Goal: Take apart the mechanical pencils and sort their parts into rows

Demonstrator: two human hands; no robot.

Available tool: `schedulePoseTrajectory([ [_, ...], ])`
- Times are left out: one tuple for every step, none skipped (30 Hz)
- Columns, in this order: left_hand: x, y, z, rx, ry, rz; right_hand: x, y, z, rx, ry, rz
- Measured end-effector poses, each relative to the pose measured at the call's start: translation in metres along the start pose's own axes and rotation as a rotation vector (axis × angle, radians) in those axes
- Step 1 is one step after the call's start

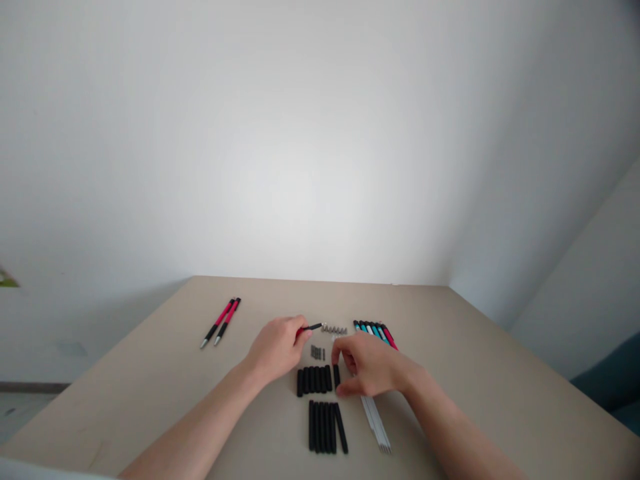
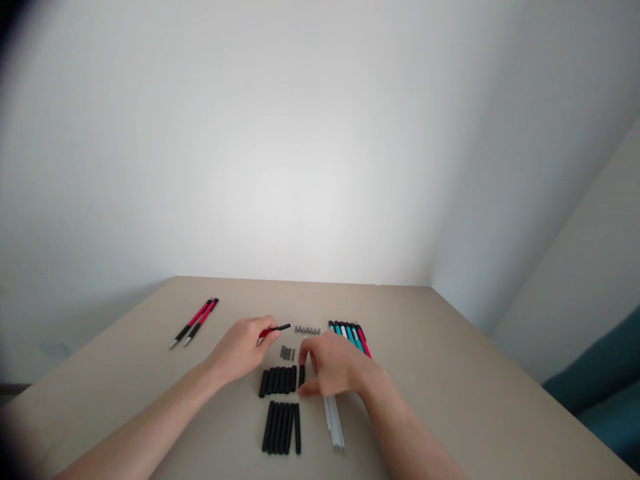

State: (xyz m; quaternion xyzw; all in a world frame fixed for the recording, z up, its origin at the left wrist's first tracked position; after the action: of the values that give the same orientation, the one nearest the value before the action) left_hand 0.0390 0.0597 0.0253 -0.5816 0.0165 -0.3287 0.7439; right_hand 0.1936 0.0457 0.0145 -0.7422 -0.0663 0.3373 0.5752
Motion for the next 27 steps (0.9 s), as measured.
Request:
schedulePoseTrajectory([
  [0.001,0.000,0.000,0.004,0.003,0.002,-0.001,-0.002,-0.001,0.026,-0.008,0.000],
  [0.001,-0.001,0.000,0.010,0.007,0.004,-0.003,-0.005,-0.001,0.063,-0.019,0.003],
  [0.002,-0.002,0.000,0.018,0.013,0.005,-0.004,-0.008,-0.002,0.112,-0.032,0.010],
  [0.002,-0.003,0.000,0.028,0.020,0.005,-0.006,-0.012,-0.002,0.166,-0.046,0.022],
  [0.003,-0.004,-0.001,0.039,0.027,0.004,-0.007,-0.015,-0.003,0.223,-0.056,0.039],
  [0.004,-0.005,-0.001,0.049,0.036,0.002,-0.008,-0.018,-0.003,0.280,-0.063,0.060],
  [0.005,-0.006,-0.001,0.061,0.045,-0.001,-0.008,-0.021,-0.003,0.335,-0.065,0.081],
  [0.005,-0.007,-0.001,0.074,0.055,-0.005,-0.007,-0.023,-0.003,0.388,-0.063,0.100],
  [0.006,-0.008,-0.001,0.086,0.066,-0.011,-0.006,-0.025,-0.002,0.436,-0.061,0.117],
  [0.007,-0.009,-0.001,0.096,0.075,-0.017,-0.004,-0.027,-0.002,0.475,-0.060,0.129],
  [0.008,-0.010,-0.001,0.105,0.083,-0.022,-0.003,-0.028,-0.002,0.507,-0.061,0.137],
  [0.008,-0.010,-0.001,0.108,0.089,-0.025,-0.002,-0.028,-0.001,0.527,-0.066,0.142],
  [0.009,-0.010,-0.001,0.109,0.094,-0.026,-0.001,-0.028,-0.001,0.540,-0.074,0.141],
  [0.009,-0.010,-0.001,0.106,0.100,-0.027,-0.001,-0.028,-0.001,0.545,-0.083,0.137],
  [0.010,-0.010,-0.001,0.100,0.104,-0.026,-0.001,-0.027,-0.001,0.544,-0.093,0.130],
  [0.010,-0.009,-0.001,0.095,0.107,-0.025,-0.002,-0.027,-0.002,0.542,-0.102,0.123],
  [0.010,-0.009,-0.001,0.089,0.109,-0.024,-0.002,-0.027,-0.002,0.539,-0.109,0.118],
  [0.010,-0.009,-0.001,0.083,0.110,-0.023,-0.003,-0.027,-0.002,0.535,-0.113,0.114],
  [0.010,-0.008,-0.001,0.077,0.112,-0.022,-0.003,-0.027,-0.002,0.533,-0.114,0.112],
  [0.011,-0.008,-0.001,0.071,0.114,-0.022,-0.003,-0.026,-0.002,0.531,-0.110,0.112],
  [0.011,-0.008,-0.001,0.066,0.117,-0.021,-0.003,-0.026,-0.002,0.530,-0.105,0.112],
  [0.011,-0.008,-0.001,0.062,0.119,-0.021,-0.002,-0.026,-0.002,0.528,-0.099,0.111],
  [0.011,-0.008,-0.001,0.057,0.121,-0.023,-0.001,-0.026,-0.001,0.527,-0.091,0.109],
  [0.011,-0.008,-0.002,0.054,0.120,-0.025,0.000,-0.026,-0.001,0.527,-0.081,0.107],
  [0.011,-0.008,-0.002,0.053,0.119,-0.025,0.001,-0.026,-0.001,0.528,-0.071,0.104],
  [0.011,-0.008,-0.002,0.052,0.119,-0.025,0.002,-0.025,0.000,0.529,-0.063,0.100],
  [0.011,-0.008,-0.002,0.053,0.121,-0.024,0.002,-0.025,0.000,0.529,-0.056,0.095],
])
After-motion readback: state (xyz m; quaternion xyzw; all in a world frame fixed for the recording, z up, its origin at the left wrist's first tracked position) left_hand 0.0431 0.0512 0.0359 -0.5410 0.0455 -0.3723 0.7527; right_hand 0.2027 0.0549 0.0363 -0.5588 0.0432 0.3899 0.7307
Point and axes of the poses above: each hand's wrist, its own z-axis towards the middle knuckle, its own y-axis out of the palm, x = y × z, the point moved 6 cm from there along z, towards the middle knuckle, and after that the axes turned 3 degrees about y, right-handed, at the moved point
